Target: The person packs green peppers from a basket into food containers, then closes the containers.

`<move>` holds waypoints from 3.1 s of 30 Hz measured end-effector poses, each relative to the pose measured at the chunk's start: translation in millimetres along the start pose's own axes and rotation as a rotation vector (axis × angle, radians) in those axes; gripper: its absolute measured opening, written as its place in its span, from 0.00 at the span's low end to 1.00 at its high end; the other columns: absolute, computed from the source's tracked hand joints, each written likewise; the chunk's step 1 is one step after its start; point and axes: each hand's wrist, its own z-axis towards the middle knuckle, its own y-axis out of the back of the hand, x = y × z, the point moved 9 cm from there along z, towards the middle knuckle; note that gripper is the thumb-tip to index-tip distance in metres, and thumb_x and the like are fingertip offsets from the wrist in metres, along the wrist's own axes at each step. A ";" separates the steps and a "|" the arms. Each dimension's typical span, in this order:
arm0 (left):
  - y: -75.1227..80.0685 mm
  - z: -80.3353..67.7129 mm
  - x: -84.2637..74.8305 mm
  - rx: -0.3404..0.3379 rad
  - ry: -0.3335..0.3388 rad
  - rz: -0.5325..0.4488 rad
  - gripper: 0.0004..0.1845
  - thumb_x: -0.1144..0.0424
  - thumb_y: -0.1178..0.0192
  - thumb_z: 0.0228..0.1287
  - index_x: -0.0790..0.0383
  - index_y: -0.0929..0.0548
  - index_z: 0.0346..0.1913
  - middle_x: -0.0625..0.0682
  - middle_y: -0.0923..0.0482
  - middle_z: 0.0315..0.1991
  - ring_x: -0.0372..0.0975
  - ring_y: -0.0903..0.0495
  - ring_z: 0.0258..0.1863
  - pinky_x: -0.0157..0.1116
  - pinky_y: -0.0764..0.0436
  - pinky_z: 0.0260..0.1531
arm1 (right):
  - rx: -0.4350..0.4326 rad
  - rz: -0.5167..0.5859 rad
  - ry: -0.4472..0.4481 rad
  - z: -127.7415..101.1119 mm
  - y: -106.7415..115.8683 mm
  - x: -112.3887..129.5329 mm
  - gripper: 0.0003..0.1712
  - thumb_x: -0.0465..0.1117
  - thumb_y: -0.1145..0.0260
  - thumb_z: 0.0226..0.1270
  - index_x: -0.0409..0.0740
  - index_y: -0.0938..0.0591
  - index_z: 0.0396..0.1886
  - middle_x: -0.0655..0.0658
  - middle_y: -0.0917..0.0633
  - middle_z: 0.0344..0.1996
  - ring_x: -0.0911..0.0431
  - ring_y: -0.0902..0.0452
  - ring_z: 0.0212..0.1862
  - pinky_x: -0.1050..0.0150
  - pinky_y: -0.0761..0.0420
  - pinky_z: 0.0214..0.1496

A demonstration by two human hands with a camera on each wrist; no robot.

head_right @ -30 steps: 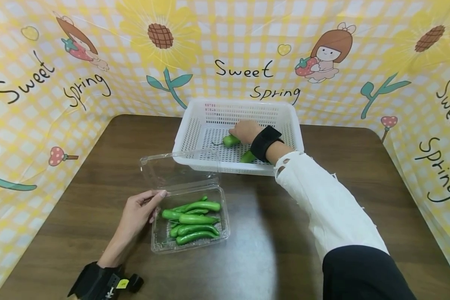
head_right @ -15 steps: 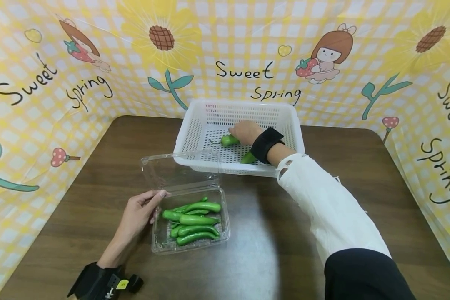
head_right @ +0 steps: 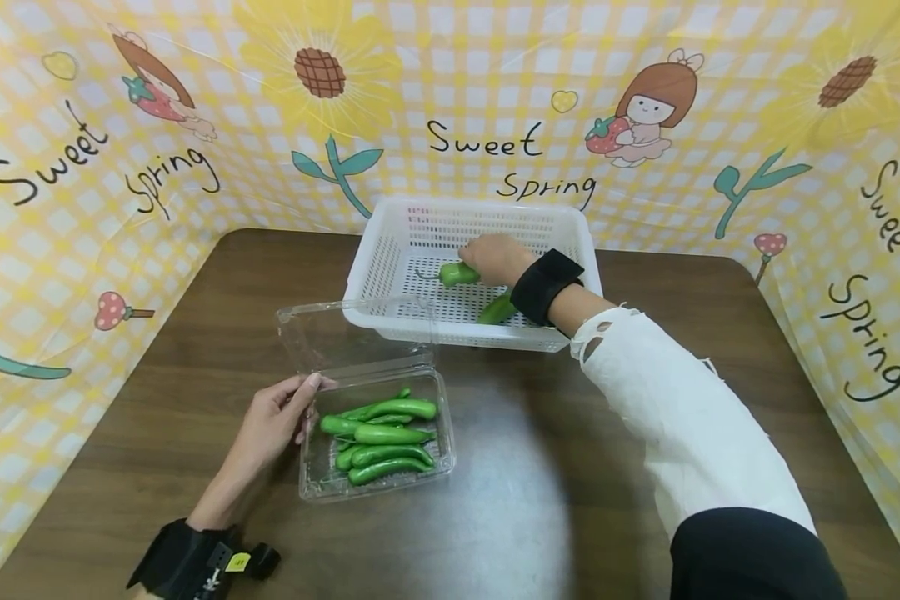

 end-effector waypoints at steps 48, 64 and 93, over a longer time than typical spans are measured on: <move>8.8 0.1 -6.7 -0.035 -0.017 -0.105 0.11 0.59 0.44 0.75 0.62 0.31 0.49 0.53 0.26 0.19 0.40 0.29 0.11 0.37 0.26 0.10 | -0.151 0.208 -0.105 -124.0 78.1 -1.4 0.20 0.42 0.28 0.64 0.37 0.24 0.48 0.41 0.22 0.39 0.48 0.27 0.41 0.54 0.24 0.43; 6.7 1.0 -7.0 -0.021 -0.006 -0.110 0.12 0.58 0.45 0.76 0.63 0.32 0.50 0.54 0.26 0.20 0.40 0.29 0.11 0.36 0.26 0.10 | -0.261 0.217 -0.022 -162.1 95.0 40.6 0.17 0.40 0.29 0.65 0.37 0.25 0.44 0.43 0.24 0.35 0.52 0.31 0.35 0.57 0.25 0.37; 5.3 3.6 -8.0 -0.012 -0.038 -0.124 0.15 0.54 0.50 0.78 0.63 0.33 0.53 0.59 0.27 0.21 0.40 0.28 0.12 0.37 0.25 0.11 | -0.231 0.186 0.238 -131.7 71.7 159.3 0.21 0.49 0.30 0.65 0.40 0.25 0.48 0.47 0.21 0.38 0.55 0.24 0.40 0.59 0.20 0.44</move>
